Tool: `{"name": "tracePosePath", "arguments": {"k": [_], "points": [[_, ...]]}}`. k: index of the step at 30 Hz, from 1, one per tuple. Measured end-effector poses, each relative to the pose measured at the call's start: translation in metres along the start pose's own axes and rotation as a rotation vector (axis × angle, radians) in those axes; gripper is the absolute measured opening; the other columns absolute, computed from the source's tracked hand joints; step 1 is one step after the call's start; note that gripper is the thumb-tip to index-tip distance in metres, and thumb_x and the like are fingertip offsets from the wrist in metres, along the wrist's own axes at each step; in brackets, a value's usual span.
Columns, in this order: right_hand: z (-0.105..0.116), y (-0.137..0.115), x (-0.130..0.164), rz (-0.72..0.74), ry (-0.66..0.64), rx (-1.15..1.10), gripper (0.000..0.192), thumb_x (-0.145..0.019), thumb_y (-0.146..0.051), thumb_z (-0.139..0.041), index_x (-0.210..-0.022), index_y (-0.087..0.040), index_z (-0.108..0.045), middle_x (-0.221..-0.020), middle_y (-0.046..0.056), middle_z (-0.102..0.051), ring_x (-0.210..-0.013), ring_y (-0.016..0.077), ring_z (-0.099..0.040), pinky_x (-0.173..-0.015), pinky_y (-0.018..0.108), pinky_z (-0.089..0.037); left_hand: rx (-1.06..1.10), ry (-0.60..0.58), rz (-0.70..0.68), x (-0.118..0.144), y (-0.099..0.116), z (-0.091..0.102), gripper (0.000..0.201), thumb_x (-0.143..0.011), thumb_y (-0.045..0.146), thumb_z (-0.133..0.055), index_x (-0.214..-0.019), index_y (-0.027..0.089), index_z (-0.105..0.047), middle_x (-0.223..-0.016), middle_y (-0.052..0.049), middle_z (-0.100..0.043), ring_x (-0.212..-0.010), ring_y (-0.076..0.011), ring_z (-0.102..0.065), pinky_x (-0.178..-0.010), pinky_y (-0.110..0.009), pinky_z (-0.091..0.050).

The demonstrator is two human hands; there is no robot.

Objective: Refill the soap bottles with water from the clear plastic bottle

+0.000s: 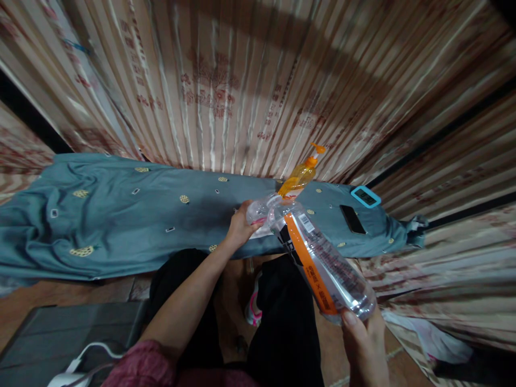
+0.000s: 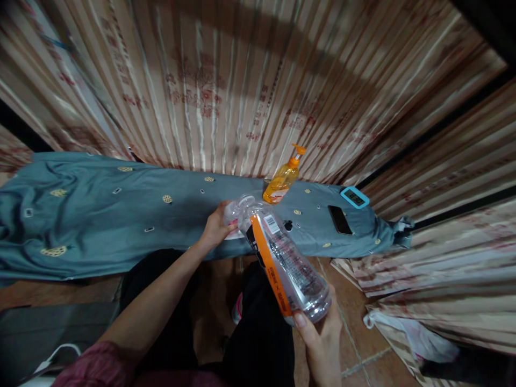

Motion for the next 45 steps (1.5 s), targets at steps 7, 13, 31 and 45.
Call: {"name": "tracePosePath", "arguments": {"k": [7,13,31,45], "points": [[-0.002,-0.001,0.001,-0.014,0.001,-0.002,0.074,-0.08,-0.056,-0.068,-0.14,-0.015,-0.054,-0.108,0.011,-0.07,-0.106,0.0319,-0.065,-0.097,0.047,-0.049,-0.011,-0.005,0.009,-0.001,-0.001,-0.001,0.061,-0.066,0.024,-0.082,-0.121,0.017,-0.058,-0.108,-0.007,-0.074,-0.099,-0.0268,-0.072,-0.092,-0.039,-0.056],[0.001,0.005,0.001,0.013,0.0,0.027,0.069,-0.081,-0.054,-0.067,-0.136,-0.015,-0.057,-0.104,0.011,-0.071,-0.103,0.031,-0.066,-0.096,0.046,-0.049,0.01,0.012,-0.019,0.0,-0.001,0.0,0.059,-0.065,0.02,-0.082,-0.12,0.018,-0.059,-0.114,-0.008,-0.073,-0.104,-0.027,-0.071,-0.095,-0.039,-0.055],[0.0,0.007,0.002,-0.002,-0.007,0.023,0.06,-0.079,-0.055,-0.067,-0.125,-0.017,-0.061,-0.102,0.009,-0.07,-0.107,0.0332,-0.064,-0.1,0.048,-0.046,0.01,0.018,-0.004,0.001,0.0,0.001,0.058,-0.066,0.022,-0.082,-0.119,0.017,-0.059,-0.116,-0.01,-0.072,-0.11,-0.0305,-0.071,-0.099,-0.045,-0.055],[-0.004,0.002,0.003,0.017,-0.006,0.025,0.07,-0.079,-0.054,-0.067,-0.137,-0.016,-0.056,-0.11,0.012,-0.07,-0.111,0.0336,-0.064,-0.1,0.049,-0.047,0.014,0.025,-0.009,0.001,-0.002,0.0,0.059,-0.066,0.021,-0.082,-0.121,0.019,-0.06,-0.114,-0.009,-0.073,-0.106,-0.0282,-0.071,-0.097,-0.042,-0.055]]}}
Point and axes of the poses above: each hand's wrist, its own x-axis away from the middle knuckle, its own z-axis out of the back of the hand, y = z × x, the point moved 9 cm from there along -x, towards the middle knuckle
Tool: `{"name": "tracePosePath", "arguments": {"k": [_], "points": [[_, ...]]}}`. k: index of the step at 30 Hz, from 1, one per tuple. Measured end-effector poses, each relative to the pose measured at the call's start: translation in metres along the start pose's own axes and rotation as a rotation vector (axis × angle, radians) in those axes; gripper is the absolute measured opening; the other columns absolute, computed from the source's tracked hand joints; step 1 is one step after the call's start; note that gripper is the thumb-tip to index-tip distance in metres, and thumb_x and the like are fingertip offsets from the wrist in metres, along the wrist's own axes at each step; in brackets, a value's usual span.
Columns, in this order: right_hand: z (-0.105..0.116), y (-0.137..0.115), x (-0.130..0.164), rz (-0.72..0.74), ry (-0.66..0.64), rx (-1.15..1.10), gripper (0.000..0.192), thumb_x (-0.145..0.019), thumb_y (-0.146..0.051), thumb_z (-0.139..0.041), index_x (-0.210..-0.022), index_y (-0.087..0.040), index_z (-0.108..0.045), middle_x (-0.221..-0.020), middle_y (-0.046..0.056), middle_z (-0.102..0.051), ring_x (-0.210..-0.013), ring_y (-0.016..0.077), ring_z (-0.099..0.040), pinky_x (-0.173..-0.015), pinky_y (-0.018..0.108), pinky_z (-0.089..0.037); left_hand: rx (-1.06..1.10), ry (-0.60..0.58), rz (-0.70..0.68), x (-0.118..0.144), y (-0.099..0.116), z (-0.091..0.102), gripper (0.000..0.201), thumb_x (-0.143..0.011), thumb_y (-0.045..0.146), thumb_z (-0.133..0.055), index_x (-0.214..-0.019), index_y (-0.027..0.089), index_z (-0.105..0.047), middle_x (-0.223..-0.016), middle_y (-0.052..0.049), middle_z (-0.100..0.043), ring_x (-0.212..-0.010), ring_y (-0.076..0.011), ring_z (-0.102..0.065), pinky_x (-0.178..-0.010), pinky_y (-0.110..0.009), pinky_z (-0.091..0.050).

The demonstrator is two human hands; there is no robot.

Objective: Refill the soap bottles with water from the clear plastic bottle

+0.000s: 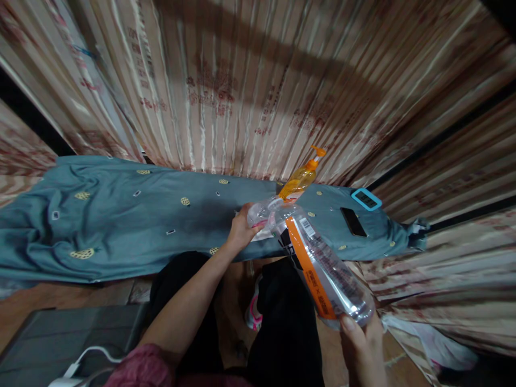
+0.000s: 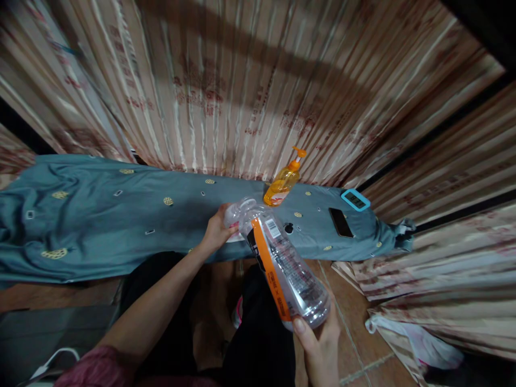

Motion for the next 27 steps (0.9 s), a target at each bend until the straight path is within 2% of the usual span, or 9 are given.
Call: {"name": "tracePosePath", "arguments": {"k": [5,15,22,27], "points": [[0.0,0.004,0.0,-0.003,-0.003,-0.011,0.071,-0.079,-0.054,-0.067,-0.138,-0.016,-0.056,-0.108,0.012,-0.07,-0.108,0.0333,-0.064,-0.098,0.049,-0.048,-0.008,-0.001,0.0,0.0,0.0,-0.001,0.058,-0.066,0.02,-0.081,-0.12,0.019,-0.06,-0.116,-0.009,-0.073,-0.109,-0.0292,-0.071,-0.098,-0.043,-0.055],[-0.003,0.0,-0.001,-0.043,-0.028,-0.008,0.078,-0.081,-0.054,-0.065,-0.148,-0.018,-0.048,-0.13,0.016,-0.065,-0.111,0.0347,-0.064,-0.095,0.048,-0.051,-0.039,0.011,0.015,0.001,-0.001,0.0,0.06,-0.065,0.018,-0.082,-0.121,0.019,-0.06,-0.114,-0.009,-0.074,-0.107,-0.03,-0.071,-0.097,-0.044,-0.056],[-0.001,0.007,0.0,-0.043,-0.022,0.008,0.077,-0.081,-0.054,-0.064,-0.146,-0.017,-0.049,-0.127,0.015,-0.067,-0.111,0.0343,-0.065,-0.092,0.045,-0.053,-0.058,0.01,-0.003,0.001,0.0,0.0,0.06,-0.066,0.016,-0.081,-0.122,0.017,-0.059,-0.118,-0.01,-0.073,-0.112,-0.0315,-0.07,-0.099,-0.045,-0.055],[0.006,0.016,0.0,-0.062,0.045,-0.025,0.08,-0.077,-0.056,-0.068,-0.144,-0.017,-0.052,-0.125,0.015,-0.068,-0.112,0.0362,-0.065,-0.093,0.047,-0.052,-0.065,0.01,-0.009,0.0,-0.002,-0.001,0.062,-0.065,0.014,-0.08,-0.122,0.018,-0.059,-0.118,-0.009,-0.073,-0.111,-0.0307,-0.07,-0.098,-0.044,-0.056]]}}
Point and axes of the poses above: each hand's wrist, its own x-axis away from the middle knuckle, its own z-axis out of the back of the hand, y = z × x, the point moved 9 cm from there along -x, towards the middle knuckle
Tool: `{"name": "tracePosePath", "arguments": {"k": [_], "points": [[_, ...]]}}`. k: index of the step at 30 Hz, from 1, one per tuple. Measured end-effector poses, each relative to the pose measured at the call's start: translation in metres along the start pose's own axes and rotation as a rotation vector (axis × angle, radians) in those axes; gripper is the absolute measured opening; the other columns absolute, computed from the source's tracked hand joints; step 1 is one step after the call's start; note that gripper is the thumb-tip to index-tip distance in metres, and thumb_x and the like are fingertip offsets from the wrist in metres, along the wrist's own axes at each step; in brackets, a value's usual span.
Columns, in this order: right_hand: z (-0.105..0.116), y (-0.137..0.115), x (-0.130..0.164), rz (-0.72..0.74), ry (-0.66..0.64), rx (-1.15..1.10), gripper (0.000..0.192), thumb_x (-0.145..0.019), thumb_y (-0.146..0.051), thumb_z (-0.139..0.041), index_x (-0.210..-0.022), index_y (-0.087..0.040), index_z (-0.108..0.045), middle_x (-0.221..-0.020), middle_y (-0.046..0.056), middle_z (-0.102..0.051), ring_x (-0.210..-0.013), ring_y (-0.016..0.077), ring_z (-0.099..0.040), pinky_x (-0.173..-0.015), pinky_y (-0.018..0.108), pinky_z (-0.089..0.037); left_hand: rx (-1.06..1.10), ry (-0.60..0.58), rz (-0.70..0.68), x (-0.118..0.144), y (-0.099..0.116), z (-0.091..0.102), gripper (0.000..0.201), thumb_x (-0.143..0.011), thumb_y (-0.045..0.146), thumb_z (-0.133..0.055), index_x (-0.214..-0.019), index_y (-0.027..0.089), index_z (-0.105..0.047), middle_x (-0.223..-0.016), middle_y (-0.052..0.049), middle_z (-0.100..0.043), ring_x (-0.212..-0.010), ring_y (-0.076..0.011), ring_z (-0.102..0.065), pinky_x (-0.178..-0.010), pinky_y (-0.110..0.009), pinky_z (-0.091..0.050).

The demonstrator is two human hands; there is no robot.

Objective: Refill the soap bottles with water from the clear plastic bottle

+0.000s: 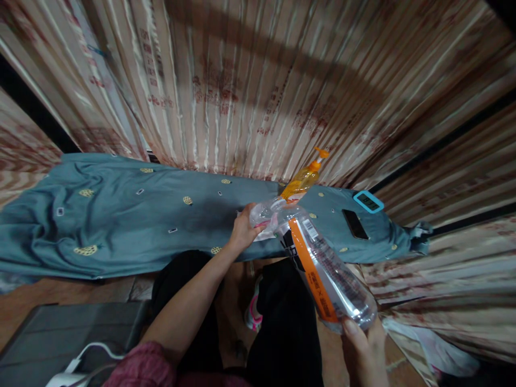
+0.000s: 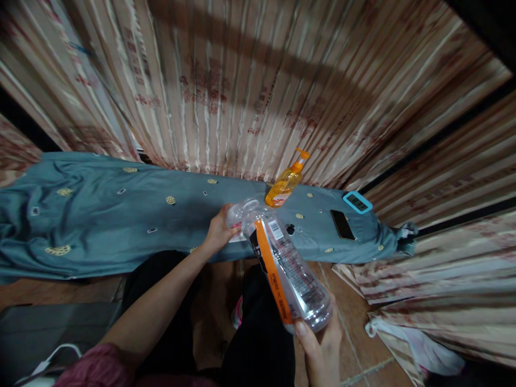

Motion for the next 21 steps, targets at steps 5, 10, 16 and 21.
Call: {"name": "tracePosePath", "arguments": {"k": [5,10,16,21], "points": [[-0.007,-0.009,0.002,-0.008,-0.028,-0.016,0.08,-0.077,-0.054,-0.068,-0.146,-0.018,-0.05,-0.133,0.015,-0.064,-0.121,0.037,-0.061,-0.098,0.048,-0.049,0.01,0.005,0.007,0.001,0.0,0.0,0.06,-0.066,0.016,-0.081,-0.121,0.019,-0.059,-0.114,-0.008,-0.074,-0.107,-0.0291,-0.072,-0.096,-0.043,-0.056],[-0.012,-0.02,0.002,0.006,-0.044,-0.031,0.082,-0.077,-0.055,-0.068,-0.147,-0.018,-0.049,-0.132,0.015,-0.065,-0.12,0.0366,-0.061,-0.099,0.048,-0.049,0.014,0.006,-0.002,0.001,0.002,0.001,0.06,-0.066,0.014,-0.081,-0.122,0.018,-0.059,-0.117,-0.009,-0.073,-0.109,-0.0294,-0.071,-0.099,-0.044,-0.056],[-0.008,-0.013,0.001,0.019,-0.057,0.016,0.077,-0.078,-0.055,-0.067,-0.144,-0.017,-0.051,-0.12,0.013,-0.069,-0.111,0.0351,-0.065,-0.095,0.047,-0.051,0.007,0.003,0.006,0.0,0.003,0.001,0.061,-0.064,0.014,-0.083,-0.12,0.016,-0.06,-0.118,-0.011,-0.073,-0.112,-0.0309,-0.071,-0.099,-0.043,-0.056],[-0.007,-0.011,0.001,0.044,-0.038,0.002,0.079,-0.078,-0.055,-0.067,-0.145,-0.017,-0.051,-0.118,0.013,-0.07,-0.108,0.0344,-0.066,-0.093,0.047,-0.052,0.005,0.008,0.007,0.0,0.0,0.001,0.061,-0.065,0.016,-0.082,-0.121,0.018,-0.06,-0.116,-0.01,-0.074,-0.109,-0.0309,-0.072,-0.098,-0.045,-0.057]]}}
Point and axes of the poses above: each hand's wrist, its own x-axis away from the middle knuckle, its own z-axis out of the back of the hand, y = z × x, the point moved 9 cm from there along -x, towards the middle knuckle
